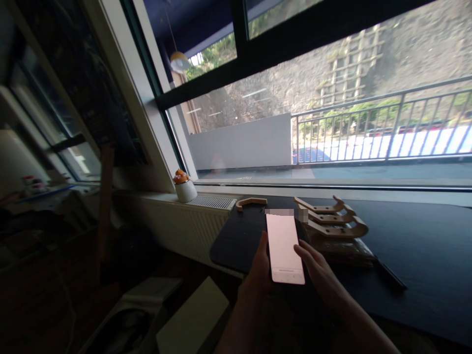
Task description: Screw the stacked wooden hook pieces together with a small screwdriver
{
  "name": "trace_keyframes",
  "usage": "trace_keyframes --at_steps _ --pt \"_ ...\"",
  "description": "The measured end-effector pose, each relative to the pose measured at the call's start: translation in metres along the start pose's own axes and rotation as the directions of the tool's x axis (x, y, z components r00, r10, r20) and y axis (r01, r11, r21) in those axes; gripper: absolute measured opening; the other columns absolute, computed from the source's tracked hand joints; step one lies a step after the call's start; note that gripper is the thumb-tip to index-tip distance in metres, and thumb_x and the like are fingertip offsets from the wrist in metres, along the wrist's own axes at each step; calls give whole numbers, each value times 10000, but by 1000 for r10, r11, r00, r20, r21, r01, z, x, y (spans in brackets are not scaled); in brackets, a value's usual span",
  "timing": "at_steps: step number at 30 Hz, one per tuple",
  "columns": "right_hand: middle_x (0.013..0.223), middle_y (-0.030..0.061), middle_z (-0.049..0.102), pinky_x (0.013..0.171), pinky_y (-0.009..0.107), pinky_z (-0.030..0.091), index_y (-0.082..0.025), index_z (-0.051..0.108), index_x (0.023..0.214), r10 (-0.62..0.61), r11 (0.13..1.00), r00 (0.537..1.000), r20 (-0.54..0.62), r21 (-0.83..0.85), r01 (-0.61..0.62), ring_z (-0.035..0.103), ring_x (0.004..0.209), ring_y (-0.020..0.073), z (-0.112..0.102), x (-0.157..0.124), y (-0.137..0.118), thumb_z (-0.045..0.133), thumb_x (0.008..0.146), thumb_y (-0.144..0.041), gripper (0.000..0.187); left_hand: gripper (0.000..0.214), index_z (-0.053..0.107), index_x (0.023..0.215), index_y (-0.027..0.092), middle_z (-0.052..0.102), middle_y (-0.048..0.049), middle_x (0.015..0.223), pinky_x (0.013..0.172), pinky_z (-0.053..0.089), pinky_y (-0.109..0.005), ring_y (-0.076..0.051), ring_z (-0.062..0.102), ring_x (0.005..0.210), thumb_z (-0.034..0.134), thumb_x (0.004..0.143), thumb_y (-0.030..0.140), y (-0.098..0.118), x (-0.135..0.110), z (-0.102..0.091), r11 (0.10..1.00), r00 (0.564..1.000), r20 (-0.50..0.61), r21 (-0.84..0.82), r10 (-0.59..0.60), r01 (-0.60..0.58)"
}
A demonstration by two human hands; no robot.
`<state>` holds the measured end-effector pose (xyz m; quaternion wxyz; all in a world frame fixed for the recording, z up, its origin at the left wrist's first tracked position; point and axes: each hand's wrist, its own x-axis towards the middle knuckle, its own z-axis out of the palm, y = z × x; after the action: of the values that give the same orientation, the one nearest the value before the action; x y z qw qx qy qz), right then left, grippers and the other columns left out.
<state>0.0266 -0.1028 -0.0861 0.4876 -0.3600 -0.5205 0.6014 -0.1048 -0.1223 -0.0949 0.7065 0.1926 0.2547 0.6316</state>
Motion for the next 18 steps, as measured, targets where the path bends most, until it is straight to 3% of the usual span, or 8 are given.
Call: trace_keyframes --at_steps 9,13,16,18 --pt "1063 113 748 823 453 559 -167 745 1048 -34 998 999 -15 -51 33 621 1098 401 -1 2 2 722 663 -611 588 604 653 1165 67 735 -173 1025 932 492 -445 -329 676 1013 481 887 574 0 0 -1 1000 1000 25 -2 -6 6" --pt "1098 115 737 904 468 524 -168 734 1057 -44 995 998 -40 -91 40 606 1129 388 -3 2 3 700 678 -608 582 615 653 1154 59 734 -174 1017 918 496 -438 -322 678 1000 467 889 582 1 1 -1 1000 1000 17 -12 12 -12" --pt "1133 104 725 988 457 473 -189 730 1053 -73 986 993 -96 -153 58 592 1156 365 -11 -24 -11 705 678 -579 542 647 650 1151 51 734 -174 1005 901 503 -418 -316 679 988 456 883 607 3 -2 2 999 999 -10 2 33 -33" --pt "1193 64 703 978 413 494 -248 697 1141 -168 957 977 -130 -261 129 592 1168 330 -18 -55 -25 642 754 -562 502 680 646 1158 46 736 -175 991 888 507 -411 -321 681 976 456 870 632 4 -4 4 1000 1000 -24 26 16 -15"
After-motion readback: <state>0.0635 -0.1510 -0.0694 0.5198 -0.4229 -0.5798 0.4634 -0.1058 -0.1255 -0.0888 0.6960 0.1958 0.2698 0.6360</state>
